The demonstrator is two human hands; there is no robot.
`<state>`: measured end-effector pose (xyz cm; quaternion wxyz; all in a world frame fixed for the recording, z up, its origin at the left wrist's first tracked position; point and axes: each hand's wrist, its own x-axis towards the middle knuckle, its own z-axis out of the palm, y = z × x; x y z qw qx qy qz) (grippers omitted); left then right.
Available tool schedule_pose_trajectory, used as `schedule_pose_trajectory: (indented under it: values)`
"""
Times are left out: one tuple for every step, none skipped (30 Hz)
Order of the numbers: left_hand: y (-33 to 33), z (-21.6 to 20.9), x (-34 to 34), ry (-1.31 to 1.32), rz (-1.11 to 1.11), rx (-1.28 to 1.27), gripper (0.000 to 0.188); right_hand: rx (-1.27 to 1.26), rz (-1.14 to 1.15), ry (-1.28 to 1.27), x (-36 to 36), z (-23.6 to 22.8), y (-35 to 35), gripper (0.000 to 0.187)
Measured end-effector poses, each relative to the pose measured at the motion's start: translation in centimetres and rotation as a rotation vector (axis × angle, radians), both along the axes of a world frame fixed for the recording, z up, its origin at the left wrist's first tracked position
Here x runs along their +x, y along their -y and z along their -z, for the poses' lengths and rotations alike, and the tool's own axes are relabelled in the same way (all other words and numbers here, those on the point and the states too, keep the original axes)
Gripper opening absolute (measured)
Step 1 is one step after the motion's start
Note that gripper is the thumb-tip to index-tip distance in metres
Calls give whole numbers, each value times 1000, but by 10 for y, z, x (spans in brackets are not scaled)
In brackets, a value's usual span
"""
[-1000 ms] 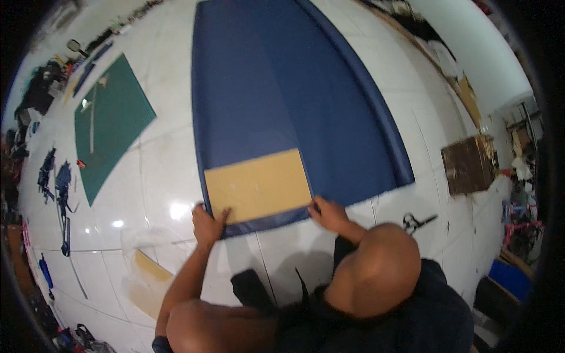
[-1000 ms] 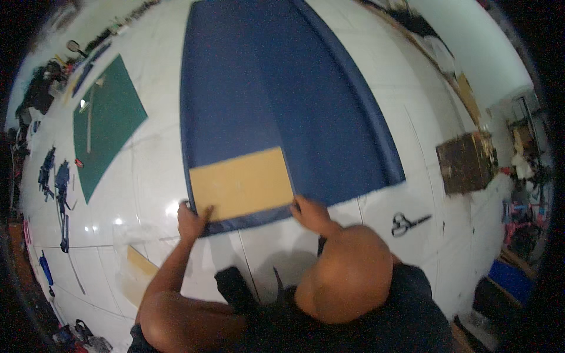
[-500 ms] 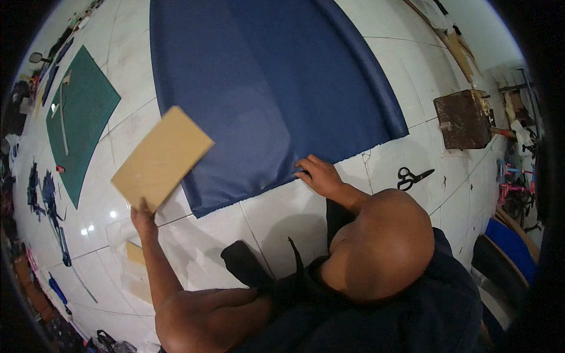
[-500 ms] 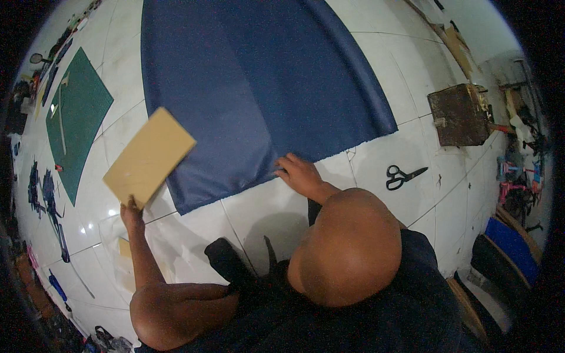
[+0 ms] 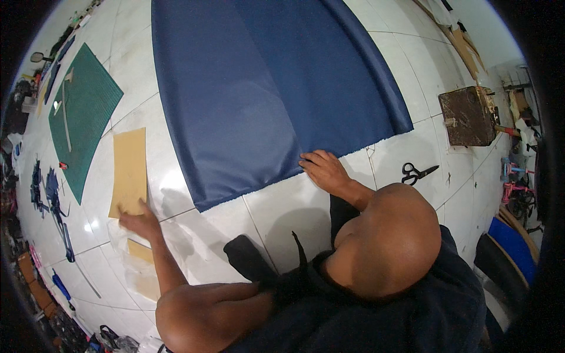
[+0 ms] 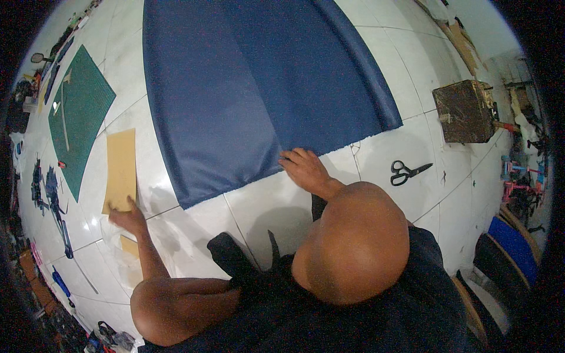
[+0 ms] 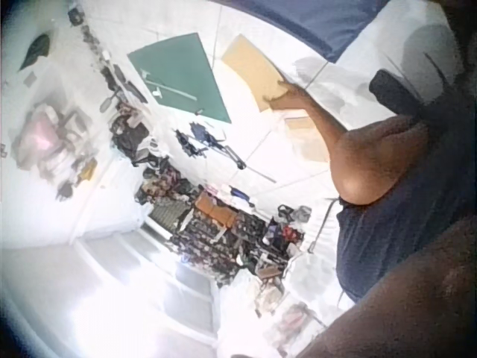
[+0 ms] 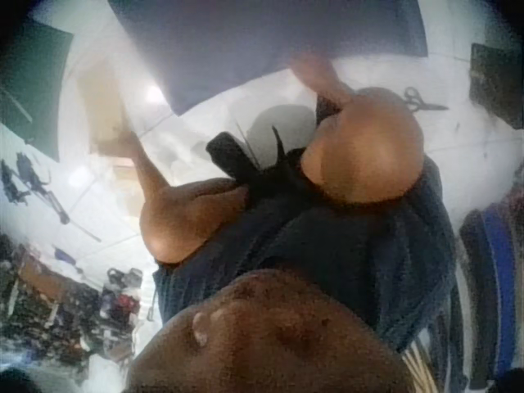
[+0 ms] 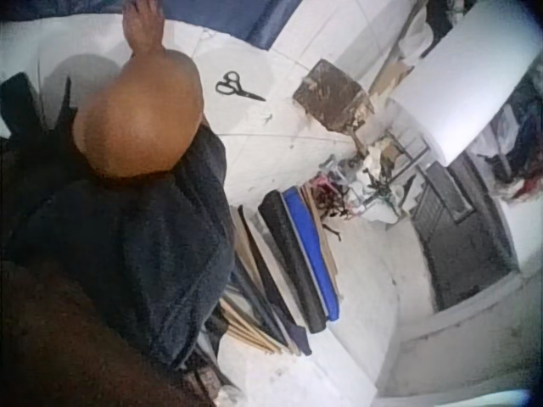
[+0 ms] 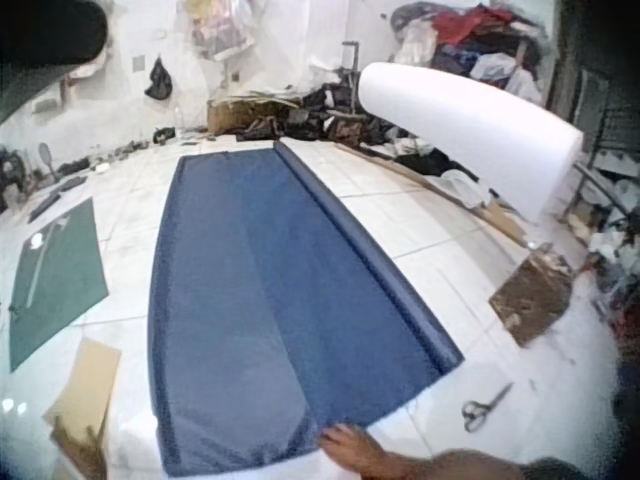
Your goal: The person removes a cardboard template from a plastic bag, aligns it on a piece of blue fabric, and uses shears to cut the fabric along the length of the template.
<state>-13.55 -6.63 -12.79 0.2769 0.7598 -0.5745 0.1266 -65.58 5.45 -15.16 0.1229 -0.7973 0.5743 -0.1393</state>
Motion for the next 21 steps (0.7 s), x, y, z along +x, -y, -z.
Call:
schedule_pose_trajectory:
  values:
    - [-3, -3, 1, -136, 156, 46, 51, 4, -16, 11, 3, 2, 0, 30]
    - [-6, 12, 3, -359, 257, 307, 49, -6, -33, 11, 5, -4, 3, 31]
    - [-8, 25, 5, -581, 355, 568, 46, -16, -49, 13, 8, -10, 7, 33]
    - [-16, 21, -37, -727, 254, 733, 41, 22, -35, -7, 0, -12, -2, 34]
    - [-21, -3, -70, -842, 133, 874, 37, 35, -36, 0, 2, -16, -2, 36]
    - [-21, 3, -65, -897, 171, 906, 33, 48, -36, 8, 4, -17, -2, 37]
    - [-23, 6, -60, -953, 213, 935, 29, 26, -37, 6, 4, -17, -2, 37]
    - [-24, 8, -56, -1008, 256, 964, 26, 4, -37, 3, 5, -13, -3, 38]
    - [-26, 11, -53, -1080, 231, 984, 23, -18, -37, 1, 5, -9, -3, 38]
    - [-26, 8, -61, -1153, 208, 1012, 21, -28, -37, 0, 1, -5, -6, 39]
    - [-30, 3, -64, -1218, 172, 1036, 19, -40, -44, 7, 3, -5, -5, 40]
    - [-32, 0, -65, -1228, 190, 977, 16, -52, -51, 14, 5, -5, -4, 40]
    - [-31, -5, -65, -1238, 183, 987, 17, -63, -58, 19, 7, -5, -3, 41]
    - [-29, -13, -66, -1250, 179, 996, 18, -70, -55, 13, 8, -8, -1, 43]
    - [-28, -21, -68, -1263, 176, 1004, 19, -77, -52, 5, 9, -11, -1, 46]
    - [-24, -29, -72, -1228, 213, 1016, 22, -86, -46, -4, 10, -14, 1, 48]
    - [-22, -38, -76, -1194, 251, 1028, 25, -19, -27, -20, 11, -17, 1, 50]
    - [-20, -47, -81, -1160, 289, 1039, 29, 48, -7, -37, 13, -21, -1, 52]
    - [-18, -62, -83, -1132, 313, 1016, 32, 105, 10, -37, 18, -20, -1, 54]
    - [-16, -77, -90, -1107, 345, 993, 35, 49, 30, -21, 20, -16, -1, 58]
    - [-13, -92, -98, -1089, 381, 962, 39, 105, 60, -14, 23, -20, 1, 57]
